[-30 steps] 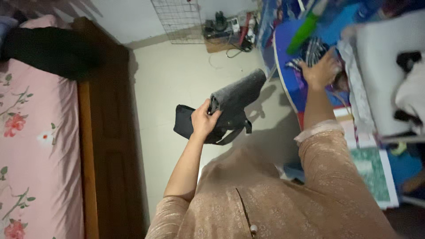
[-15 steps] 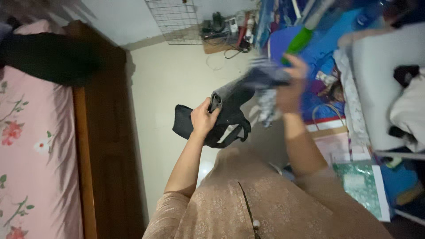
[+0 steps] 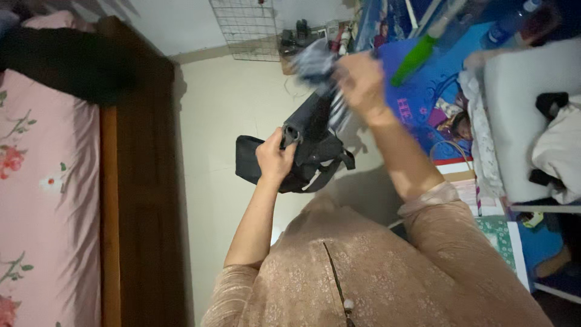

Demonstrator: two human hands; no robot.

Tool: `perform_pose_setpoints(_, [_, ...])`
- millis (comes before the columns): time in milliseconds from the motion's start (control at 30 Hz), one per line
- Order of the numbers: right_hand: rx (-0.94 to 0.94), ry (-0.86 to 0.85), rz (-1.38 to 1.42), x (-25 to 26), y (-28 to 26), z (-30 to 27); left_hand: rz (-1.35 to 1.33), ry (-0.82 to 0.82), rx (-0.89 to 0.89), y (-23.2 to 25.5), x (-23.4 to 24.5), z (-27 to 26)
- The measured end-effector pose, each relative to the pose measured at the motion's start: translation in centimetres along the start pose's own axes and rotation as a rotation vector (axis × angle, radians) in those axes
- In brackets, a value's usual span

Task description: The person wipes the exterior of a black shoulder bag with a blue-and-white checkered cloth, then places the bag on a pink storage unit. The person also briefly handles a small plastic-wrapped item and a black pouch before returning to the bag.

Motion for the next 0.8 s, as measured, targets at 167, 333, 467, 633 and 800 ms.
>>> perform_pose_setpoints(167, [-0.327,0.335,-0.089,3.9,-1.4,0.8,-0.044,0.048,-0.032,0.9,1.0,0.5])
perform_pose_setpoints(333, [0.124,0.046,0.191,-1.8,-10.1,0.0,0.119,-0.012,0.067,-2.2,-0.4,-0.5])
perform_pose_setpoints(467, [-0.232,0.049,0.078,-4.7,-0.1,-0.5,0.048,-0.021,0.114,-1.7,1.3,-0.4])
perform_pose_setpoints(633, [-0.359,0.380,-0.029,-4.6,0.7,-3.2,-0.180,0.079,0.216,-0.8,2.9,1.2])
perform_pose_setpoints(800, [-0.370,0.113,0.097,-8.4,-7.5,-2.7,-0.228,-0.023,0.430,-3.5,1.6,1.1])
Point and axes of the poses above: each hand's wrist, its own z-axis towards the middle knuckle, its own x-axis out of the back of the hand, y = z × x, the point moved 4 cm from there along z, towards the middle knuckle, and after that the axes turned 7 degrees about y, right-handed, at the moved point
